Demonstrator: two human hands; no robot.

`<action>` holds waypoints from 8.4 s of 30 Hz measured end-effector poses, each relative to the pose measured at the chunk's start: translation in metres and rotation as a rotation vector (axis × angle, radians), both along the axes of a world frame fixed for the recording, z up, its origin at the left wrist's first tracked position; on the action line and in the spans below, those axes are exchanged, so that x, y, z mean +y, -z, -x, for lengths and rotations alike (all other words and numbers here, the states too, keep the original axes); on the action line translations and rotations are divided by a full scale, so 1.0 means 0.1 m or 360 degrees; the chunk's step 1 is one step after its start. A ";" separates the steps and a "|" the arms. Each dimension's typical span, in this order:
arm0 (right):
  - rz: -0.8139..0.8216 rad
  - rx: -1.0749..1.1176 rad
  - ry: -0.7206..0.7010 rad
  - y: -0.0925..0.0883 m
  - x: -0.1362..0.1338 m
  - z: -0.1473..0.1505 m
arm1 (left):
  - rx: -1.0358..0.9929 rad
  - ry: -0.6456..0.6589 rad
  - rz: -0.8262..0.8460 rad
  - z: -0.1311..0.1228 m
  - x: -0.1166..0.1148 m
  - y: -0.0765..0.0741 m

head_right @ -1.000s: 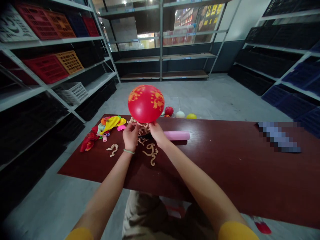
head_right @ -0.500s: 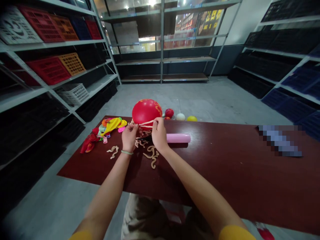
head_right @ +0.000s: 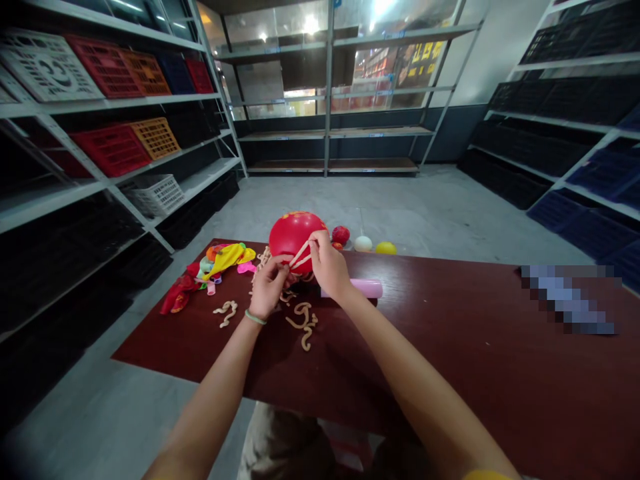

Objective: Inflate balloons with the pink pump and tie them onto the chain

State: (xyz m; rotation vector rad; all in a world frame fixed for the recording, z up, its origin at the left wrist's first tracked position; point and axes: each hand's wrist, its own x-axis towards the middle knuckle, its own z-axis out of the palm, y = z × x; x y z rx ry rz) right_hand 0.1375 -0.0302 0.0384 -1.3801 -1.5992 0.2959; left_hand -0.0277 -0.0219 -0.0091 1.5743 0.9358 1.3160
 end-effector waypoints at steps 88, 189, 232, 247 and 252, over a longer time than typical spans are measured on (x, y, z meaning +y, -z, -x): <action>-0.0478 -0.0045 -0.0511 0.43 -0.43 0.08 | -0.0404 -0.0105 0.0562 -0.05 0.06 0.14; -0.0291 -0.0215 -0.0097 0.38 -0.46 -0.01 | -0.0190 0.0349 0.0080 -0.05 -0.09 0.07; -0.0359 -0.1043 0.0007 0.47 -0.46 -0.13 | -0.0181 -0.0138 0.0073 -0.07 0.02 0.16; -0.0480 -0.0959 0.0183 0.54 -0.42 -0.18 | -0.0269 -0.0235 -0.0110 -0.17 0.00 0.02; -0.0512 -0.0903 0.0191 0.62 -0.36 -0.26 | -0.0283 -0.0047 -0.0189 -0.34 0.13 -0.29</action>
